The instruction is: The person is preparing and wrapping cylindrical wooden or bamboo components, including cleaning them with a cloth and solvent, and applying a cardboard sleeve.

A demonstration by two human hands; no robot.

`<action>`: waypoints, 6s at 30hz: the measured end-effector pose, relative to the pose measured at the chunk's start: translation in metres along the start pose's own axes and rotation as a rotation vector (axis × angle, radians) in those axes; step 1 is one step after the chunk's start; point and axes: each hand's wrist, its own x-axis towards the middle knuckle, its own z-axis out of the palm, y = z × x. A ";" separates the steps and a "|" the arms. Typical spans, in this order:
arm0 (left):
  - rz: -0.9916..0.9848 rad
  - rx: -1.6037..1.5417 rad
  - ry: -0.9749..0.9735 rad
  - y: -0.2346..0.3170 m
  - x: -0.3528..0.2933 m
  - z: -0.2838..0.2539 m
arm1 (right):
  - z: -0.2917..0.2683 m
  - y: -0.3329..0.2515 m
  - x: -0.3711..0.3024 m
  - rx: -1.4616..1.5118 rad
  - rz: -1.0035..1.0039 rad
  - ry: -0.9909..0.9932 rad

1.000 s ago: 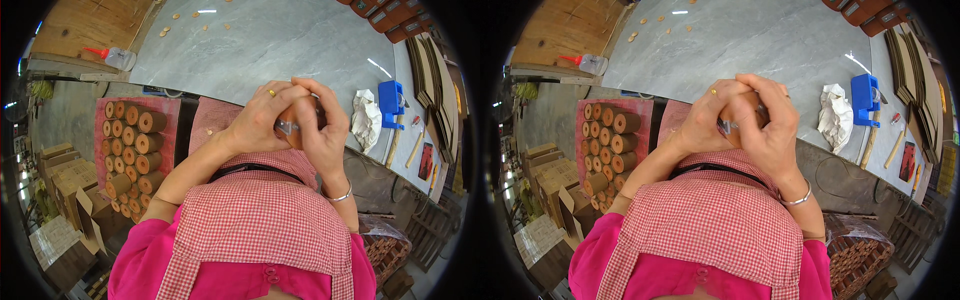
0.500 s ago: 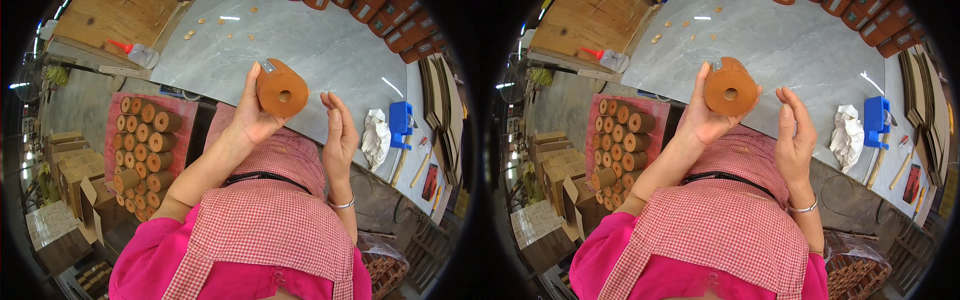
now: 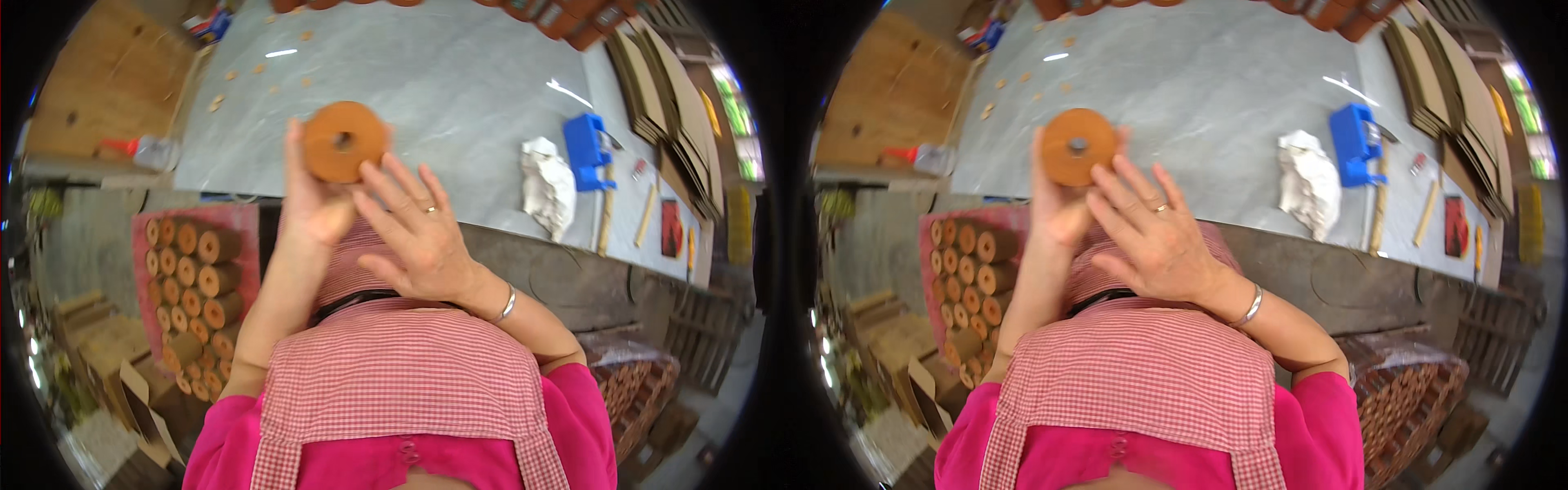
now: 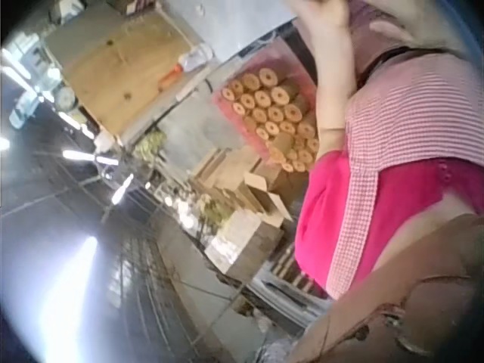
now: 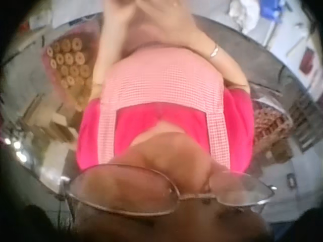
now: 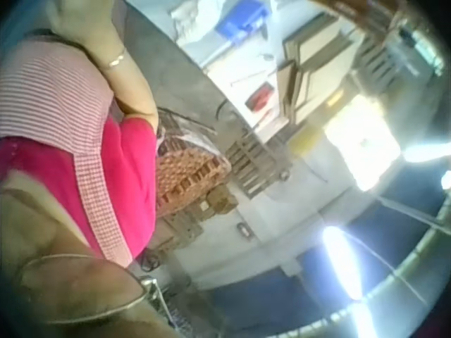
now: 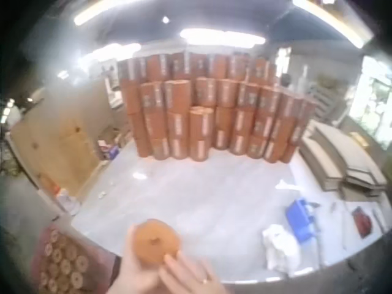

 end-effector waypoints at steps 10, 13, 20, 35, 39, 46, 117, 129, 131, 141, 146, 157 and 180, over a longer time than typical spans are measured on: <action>-0.019 -0.021 0.145 -0.034 0.019 0.026 | -0.066 0.127 -0.085 -0.558 0.595 0.180; -0.050 -0.033 0.168 -0.038 0.024 0.025 | -0.062 0.118 -0.058 -0.047 0.648 0.324; -0.125 -0.103 -0.265 -0.041 0.046 0.002 | -0.017 0.016 0.076 -0.140 -0.137 0.356; -0.004 0.067 0.117 -0.035 0.035 0.039 | -0.005 0.028 0.121 0.006 -0.239 0.408; -0.220 -0.210 -0.299 -0.029 0.033 0.011 | -0.013 0.007 0.100 0.155 -0.382 0.128; -0.039 0.170 0.086 -0.023 0.026 0.018 | -0.038 0.016 0.047 0.196 -0.278 -0.137; 0.171 0.230 0.336 0.031 -0.025 0.009 | -0.312 0.406 -0.041 -0.747 1.377 0.244; 0.165 0.283 0.377 0.016 0.010 0.016 | -0.320 0.378 -0.052 -0.802 1.122 0.619; 0.142 0.304 0.357 0.014 0.010 0.017 | -0.319 0.356 -0.069 -0.854 0.893 0.850; 0.187 0.292 0.235 0.014 -0.008 0.007 | -0.055 0.059 0.003 -0.187 0.478 0.473; 0.148 0.421 0.165 0.032 -0.029 0.016 | 0.021 0.027 0.005 -0.289 0.565 0.093; 0.182 1.070 0.137 0.074 -0.039 0.018 | 0.010 0.028 -0.008 -0.104 0.372 -0.076; 0.040 2.310 -0.403 0.020 0.061 0.073 | 0.015 0.034 -0.031 -0.037 0.368 0.102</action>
